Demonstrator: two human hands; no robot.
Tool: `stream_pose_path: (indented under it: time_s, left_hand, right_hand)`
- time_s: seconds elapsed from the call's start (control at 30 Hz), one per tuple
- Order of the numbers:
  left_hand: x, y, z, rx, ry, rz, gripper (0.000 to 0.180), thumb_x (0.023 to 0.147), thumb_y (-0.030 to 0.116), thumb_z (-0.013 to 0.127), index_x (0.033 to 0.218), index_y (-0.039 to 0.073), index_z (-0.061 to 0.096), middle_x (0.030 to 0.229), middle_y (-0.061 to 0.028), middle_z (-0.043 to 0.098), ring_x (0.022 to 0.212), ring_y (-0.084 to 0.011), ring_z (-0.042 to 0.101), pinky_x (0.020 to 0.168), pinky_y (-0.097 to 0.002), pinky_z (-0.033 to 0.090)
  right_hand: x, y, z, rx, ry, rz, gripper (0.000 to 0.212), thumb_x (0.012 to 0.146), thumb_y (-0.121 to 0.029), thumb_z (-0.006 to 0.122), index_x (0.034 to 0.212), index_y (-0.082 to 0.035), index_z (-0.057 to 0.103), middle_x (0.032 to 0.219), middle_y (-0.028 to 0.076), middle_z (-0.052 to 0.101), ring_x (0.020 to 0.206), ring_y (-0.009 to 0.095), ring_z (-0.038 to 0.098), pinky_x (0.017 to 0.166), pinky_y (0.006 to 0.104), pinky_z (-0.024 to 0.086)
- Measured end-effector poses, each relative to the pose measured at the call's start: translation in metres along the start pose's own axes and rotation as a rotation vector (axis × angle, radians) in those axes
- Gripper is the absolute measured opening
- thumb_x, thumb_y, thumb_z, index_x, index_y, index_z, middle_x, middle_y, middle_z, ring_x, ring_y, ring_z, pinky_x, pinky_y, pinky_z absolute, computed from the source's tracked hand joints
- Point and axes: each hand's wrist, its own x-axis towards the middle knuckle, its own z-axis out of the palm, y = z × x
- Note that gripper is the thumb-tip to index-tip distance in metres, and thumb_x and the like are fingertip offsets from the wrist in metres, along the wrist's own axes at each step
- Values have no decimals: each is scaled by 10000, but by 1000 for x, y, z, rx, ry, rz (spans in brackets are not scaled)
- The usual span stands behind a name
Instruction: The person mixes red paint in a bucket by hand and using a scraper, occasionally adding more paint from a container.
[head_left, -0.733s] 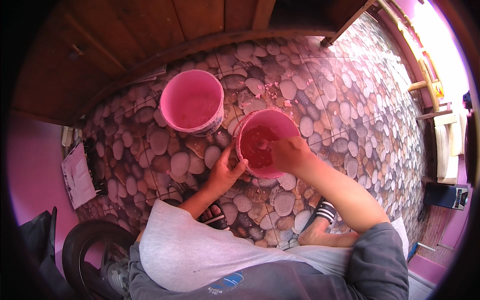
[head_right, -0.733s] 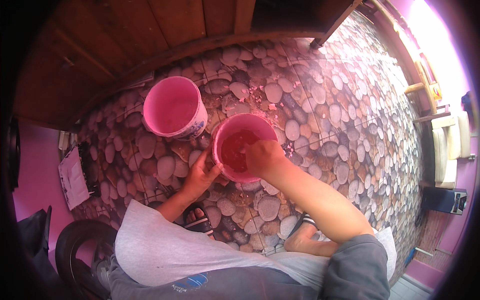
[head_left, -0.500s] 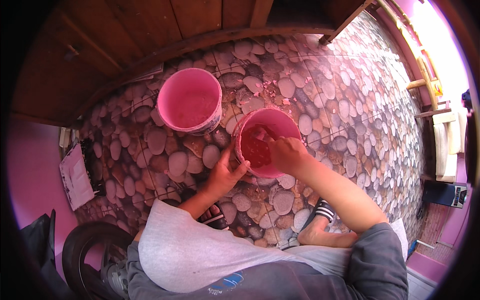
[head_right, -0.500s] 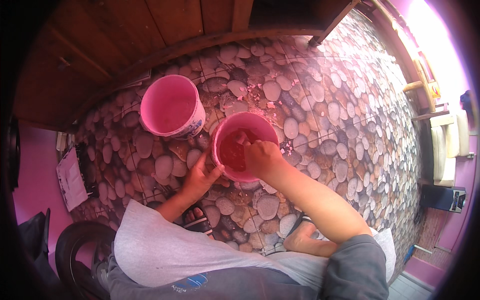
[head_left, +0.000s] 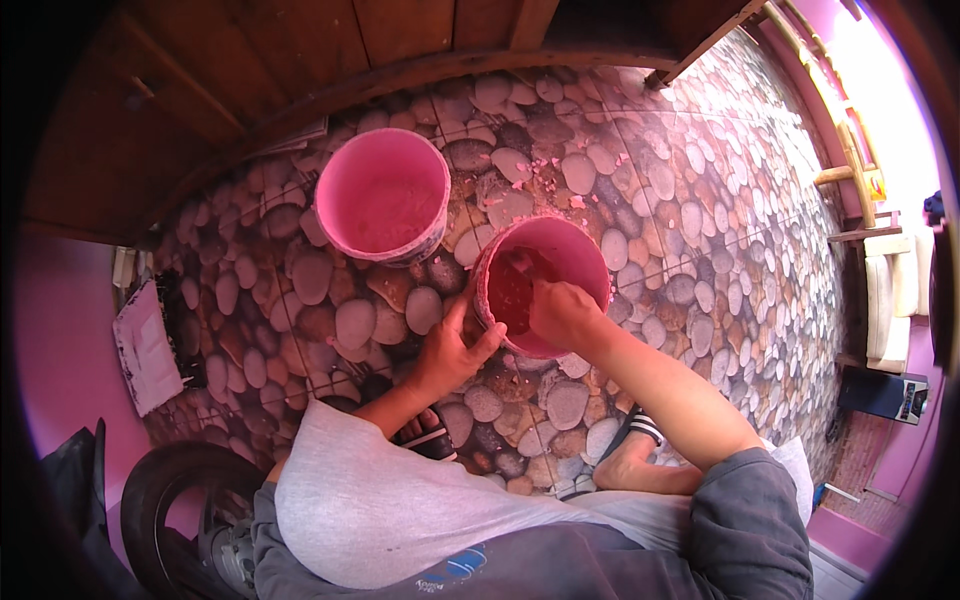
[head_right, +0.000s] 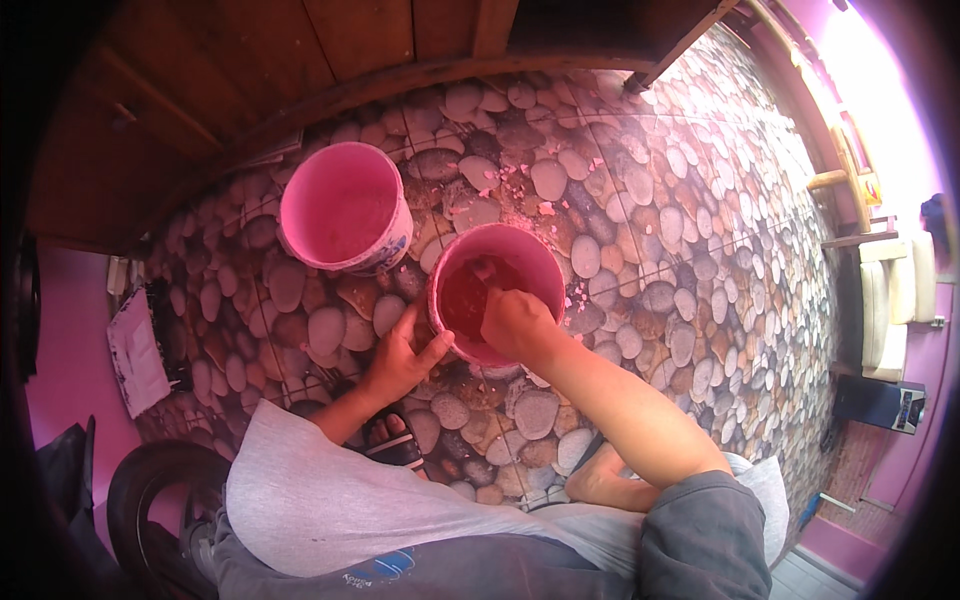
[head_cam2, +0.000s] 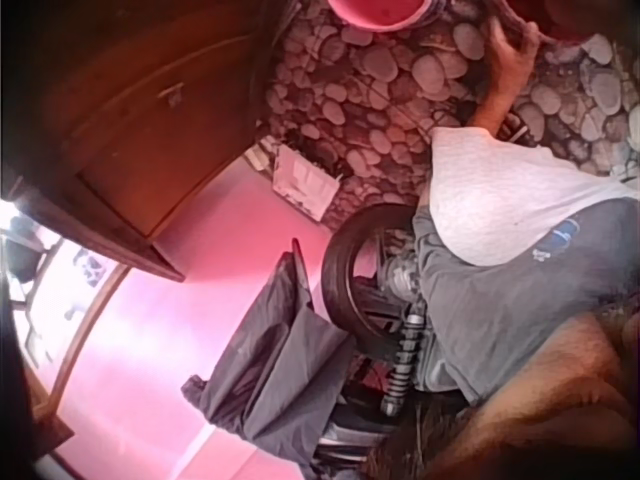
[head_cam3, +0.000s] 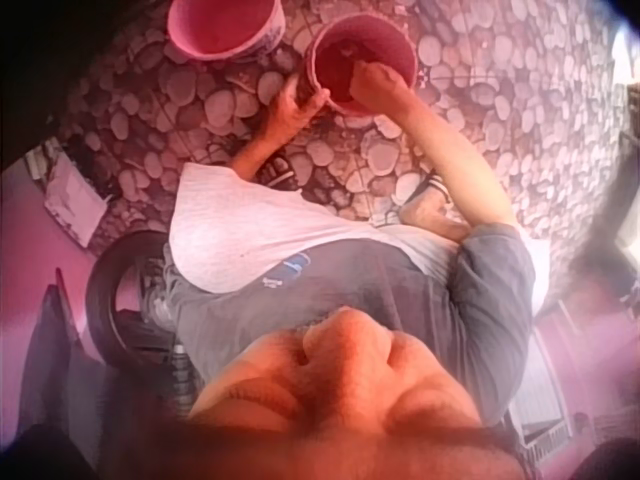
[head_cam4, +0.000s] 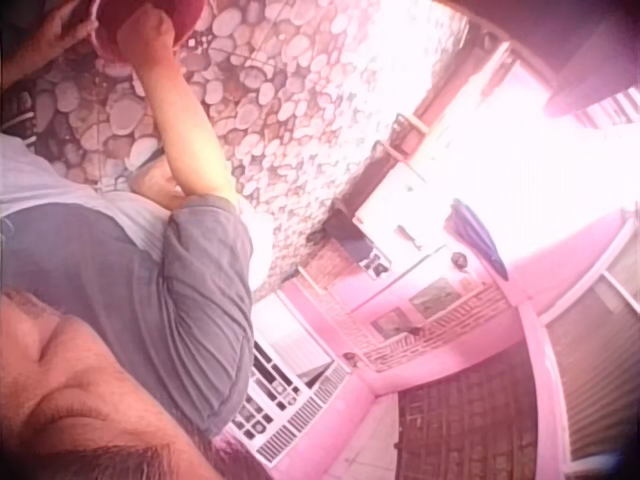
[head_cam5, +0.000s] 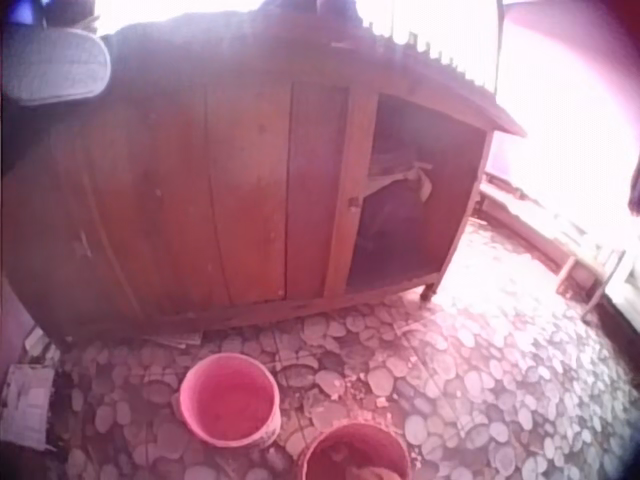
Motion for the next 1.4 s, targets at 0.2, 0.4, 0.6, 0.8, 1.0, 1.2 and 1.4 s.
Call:
stream_pose_path:
  time_s: [0.2, 0.4, 0.6, 0.8, 1.0, 1.2, 1.4]
  left_hand:
    - [12, 3, -5, 43, 86, 60, 677, 917, 339, 666, 1431, -15, 402, 778, -84, 666, 695, -119, 623, 647, -278, 495]
    - [11, 16, -6, 123, 111, 57, 624, 917, 357, 664, 1389, 1, 462, 674, -73, 613, 609, -118, 576, 580, -292, 467]
    - [25, 30, -19, 342, 123, 80, 586, 922, 345, 652, 1386, 33, 478, 710, -124, 642, 641, -183, 641, 613, -326, 491]
    - [27, 41, -15, 177, 87, 115, 559, 938, 305, 637, 1370, -17, 488, 1074, -218, 686, 994, -201, 680, 865, -333, 507]
    - [27, 36, -15, 307, 118, 170, 560, 927, 272, 630, 1387, -9, 477, 1087, -250, 671, 1020, -266, 688, 871, -353, 508]
    - [33, 37, -19, 357, 75, 222, 562, 912, 258, 614, 1386, -9, 473, 1051, -275, 665, 1000, -370, 674, 843, -372, 520]
    - [35, 35, -14, 333, 110, 218, 560, 905, 263, 621, 1381, 3, 485, 1029, -276, 664, 976, -373, 679, 827, -380, 523]
  right_hand:
    - [-4, -8, -23, 758, 93, 549, 265, 875, -119, 533, 1085, 21, 612, 935, 203, 707, 893, 291, 713, 725, 397, 567]
    - [-25, 12, -46, 535, 29, 448, 319, 897, -110, 492, 1182, 28, 532, 925, 193, 711, 894, 325, 706, 778, 412, 558]
    - [-45, 16, -45, 495, 158, 383, 261, 925, -119, 466, 1118, 2, 594, 1019, 215, 680, 923, 311, 696, 761, 405, 561]
    - [-39, 8, -46, 478, 155, 489, 276, 925, -100, 457, 1166, -24, 570, 1038, 216, 641, 882, 315, 698, 712, 394, 570]
    - [-24, 4, -48, 463, 146, 525, 256, 918, -94, 470, 1142, -39, 583, 1044, 220, 634, 856, 335, 701, 684, 406, 576]
    - [-7, 23, -42, 441, 164, 499, 207, 912, -110, 484, 1010, -35, 650, 963, 187, 688, 873, 307, 708, 714, 387, 576]
    - [4, 32, -6, 334, 226, 350, 201, 893, -133, 513, 948, -37, 680, 915, 154, 709, 864, 282, 712, 737, 389, 572]
